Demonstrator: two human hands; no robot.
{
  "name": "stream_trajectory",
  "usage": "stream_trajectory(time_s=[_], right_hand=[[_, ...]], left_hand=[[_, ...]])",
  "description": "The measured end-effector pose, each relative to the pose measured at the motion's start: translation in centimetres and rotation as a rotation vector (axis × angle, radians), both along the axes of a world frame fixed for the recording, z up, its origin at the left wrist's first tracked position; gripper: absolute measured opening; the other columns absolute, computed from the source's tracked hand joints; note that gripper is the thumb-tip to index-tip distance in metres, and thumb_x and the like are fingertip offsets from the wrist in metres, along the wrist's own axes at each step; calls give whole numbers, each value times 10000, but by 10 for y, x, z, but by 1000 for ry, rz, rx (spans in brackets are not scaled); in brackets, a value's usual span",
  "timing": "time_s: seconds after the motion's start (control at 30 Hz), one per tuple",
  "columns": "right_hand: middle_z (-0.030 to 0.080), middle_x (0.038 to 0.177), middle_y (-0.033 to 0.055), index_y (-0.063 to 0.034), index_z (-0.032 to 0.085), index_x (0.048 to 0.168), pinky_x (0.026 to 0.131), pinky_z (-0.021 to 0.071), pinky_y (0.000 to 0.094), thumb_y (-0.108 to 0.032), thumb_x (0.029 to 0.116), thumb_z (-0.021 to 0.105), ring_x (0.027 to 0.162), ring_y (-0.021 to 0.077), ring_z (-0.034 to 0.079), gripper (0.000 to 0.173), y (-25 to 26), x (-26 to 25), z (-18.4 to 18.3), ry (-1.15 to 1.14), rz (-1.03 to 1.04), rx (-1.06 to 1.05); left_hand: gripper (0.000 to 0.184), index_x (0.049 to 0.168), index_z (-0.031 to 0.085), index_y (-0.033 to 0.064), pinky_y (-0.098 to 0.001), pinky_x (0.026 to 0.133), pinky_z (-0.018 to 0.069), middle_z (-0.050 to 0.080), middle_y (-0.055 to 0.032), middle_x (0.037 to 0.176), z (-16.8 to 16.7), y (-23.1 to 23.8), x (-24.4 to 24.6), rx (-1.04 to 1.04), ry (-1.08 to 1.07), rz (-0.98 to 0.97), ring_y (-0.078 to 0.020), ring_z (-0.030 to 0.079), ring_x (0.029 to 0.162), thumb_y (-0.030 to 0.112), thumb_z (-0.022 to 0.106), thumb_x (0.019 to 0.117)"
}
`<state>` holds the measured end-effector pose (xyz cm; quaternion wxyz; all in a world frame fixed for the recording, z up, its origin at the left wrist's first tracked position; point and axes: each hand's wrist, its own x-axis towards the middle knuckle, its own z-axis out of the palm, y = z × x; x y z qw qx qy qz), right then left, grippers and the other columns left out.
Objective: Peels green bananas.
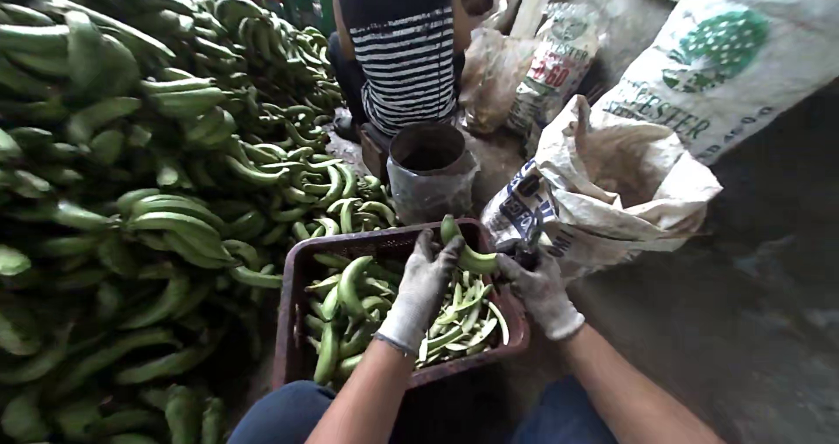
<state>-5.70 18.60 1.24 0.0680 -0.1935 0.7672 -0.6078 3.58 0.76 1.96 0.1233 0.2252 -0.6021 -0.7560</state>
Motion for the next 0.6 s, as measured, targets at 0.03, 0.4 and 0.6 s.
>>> stream_trajectory(time_s=[0.03, 0.4, 0.6], right_hand=[[724, 920, 78, -24, 695, 1116, 640, 611, 353, -190, 911, 749, 730, 177, 688, 269, 6, 8, 0, 5, 28, -73], [689, 1030, 98, -123, 517, 1398, 609, 624, 394, -496, 905, 750, 731, 201, 697, 661, 17, -18, -15, -252, 78, 133], [714, 987, 22, -156, 640, 1315, 742, 610, 389, -516, 1029, 515, 795, 123, 685, 476, 9, 1, -17, 105, 193, 262]], left_hand=[[566, 1473, 475, 114, -435, 833, 631, 694, -139, 1180, -4, 10, -3, 91, 38, -48, -253, 718, 986, 352, 671, 998], [522, 1376, 554, 156, -390, 800, 630, 720, -45, 1079, -6, -2, -10, -233, 64, 252, -164, 719, 910, 322, 769, 930], [488, 1316, 600, 161, -389, 806, 627, 725, -25, 1049, -13, 0, -13, -320, 46, 273, -149, 717, 914, 366, 782, 912]])
